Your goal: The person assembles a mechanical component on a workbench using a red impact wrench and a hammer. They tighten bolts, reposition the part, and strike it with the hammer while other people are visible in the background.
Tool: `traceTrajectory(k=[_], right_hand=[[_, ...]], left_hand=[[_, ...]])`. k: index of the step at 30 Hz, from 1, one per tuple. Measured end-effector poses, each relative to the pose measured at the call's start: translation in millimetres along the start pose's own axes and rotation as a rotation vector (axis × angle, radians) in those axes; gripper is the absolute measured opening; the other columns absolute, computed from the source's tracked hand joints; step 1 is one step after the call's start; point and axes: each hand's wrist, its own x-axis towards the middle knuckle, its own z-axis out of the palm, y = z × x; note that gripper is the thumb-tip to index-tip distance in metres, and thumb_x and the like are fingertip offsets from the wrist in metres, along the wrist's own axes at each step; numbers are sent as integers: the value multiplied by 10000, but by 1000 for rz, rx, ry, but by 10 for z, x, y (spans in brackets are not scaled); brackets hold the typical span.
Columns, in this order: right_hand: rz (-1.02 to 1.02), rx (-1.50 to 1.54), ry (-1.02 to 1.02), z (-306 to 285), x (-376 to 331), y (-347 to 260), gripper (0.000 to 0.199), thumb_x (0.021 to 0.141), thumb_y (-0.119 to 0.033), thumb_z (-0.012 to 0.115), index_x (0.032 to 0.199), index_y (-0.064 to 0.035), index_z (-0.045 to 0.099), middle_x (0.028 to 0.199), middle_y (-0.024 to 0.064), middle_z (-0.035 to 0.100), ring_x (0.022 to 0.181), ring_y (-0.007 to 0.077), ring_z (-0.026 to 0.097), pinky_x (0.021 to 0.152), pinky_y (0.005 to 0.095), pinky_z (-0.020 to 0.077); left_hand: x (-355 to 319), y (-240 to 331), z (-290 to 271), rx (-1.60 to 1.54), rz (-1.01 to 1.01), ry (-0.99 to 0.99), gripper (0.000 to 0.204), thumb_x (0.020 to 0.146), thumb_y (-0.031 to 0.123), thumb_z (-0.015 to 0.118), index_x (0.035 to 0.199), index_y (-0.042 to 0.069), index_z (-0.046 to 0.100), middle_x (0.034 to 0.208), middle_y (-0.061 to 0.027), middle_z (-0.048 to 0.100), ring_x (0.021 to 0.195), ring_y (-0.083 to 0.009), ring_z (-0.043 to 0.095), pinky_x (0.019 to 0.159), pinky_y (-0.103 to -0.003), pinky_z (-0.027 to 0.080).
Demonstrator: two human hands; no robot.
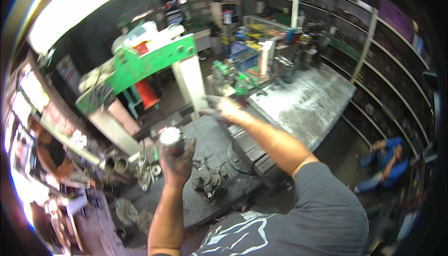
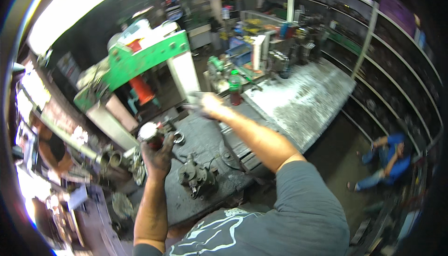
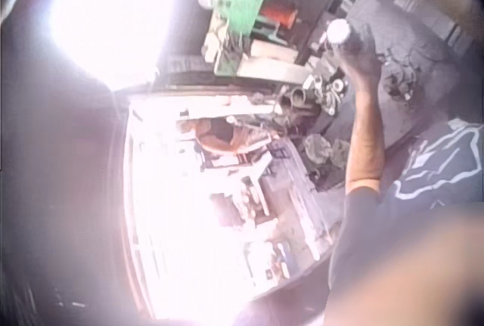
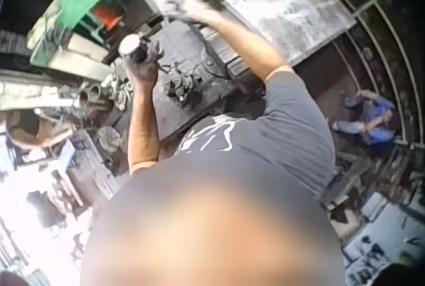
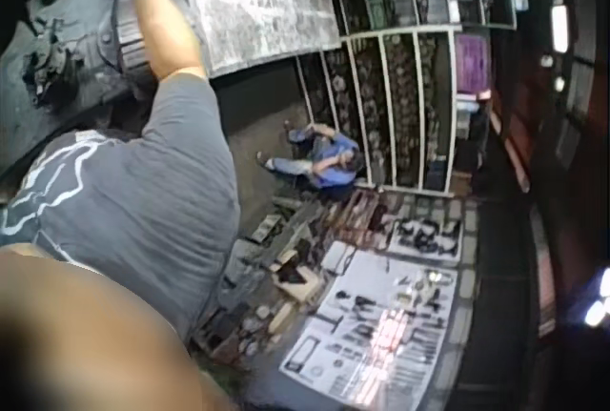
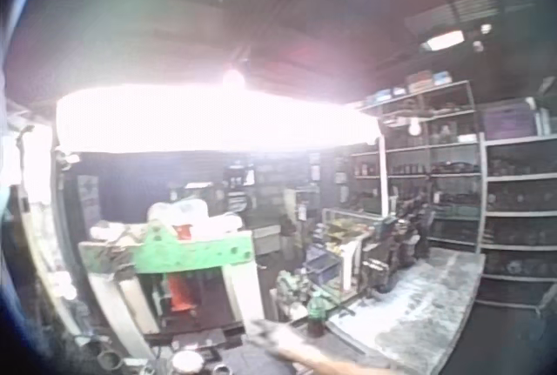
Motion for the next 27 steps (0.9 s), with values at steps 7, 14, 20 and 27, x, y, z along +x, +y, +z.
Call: traceTrajectory(k=[7,14,20,27], right_hand=[[-467,425,290,116,-701,-1933,455,788,-255,946,1120,-54,708,1145,131,637,1014,347,689,886,456,571],[-349,1075,-412,186,-288,-1699,218,802,-65,880,972,-54,743,934,22,757,795,115,690,703,311,584],[-308,759,-63,-100,-422,-1705,321,887,-217,876,1097,-35,715,1016,74,741,905,160,715,805,331,599],[-258,828,-537,-306,-356,-1797,437,861,-344,884,1136,-36,741,1067,39,743,1011,161,698,876,337,576]], left_hand=[[-665,-383,-112,155,-122,-389,905,847,456,909,1492,-51,528,1456,-295,617,1370,-410,583,1156,-468,443],[-1115,-977,45,380,47,-351,1191,770,381,931,1636,-80,257,1606,-311,453,1473,-460,471,1255,-480,364],[-1065,-987,9,246,-23,-372,1238,696,295,938,1666,-6,229,1544,-254,511,1409,-397,537,1215,-468,425],[-1154,-942,-36,218,-84,-380,1094,722,363,934,1582,-13,374,1474,-248,592,1373,-396,582,1178,-463,460]])
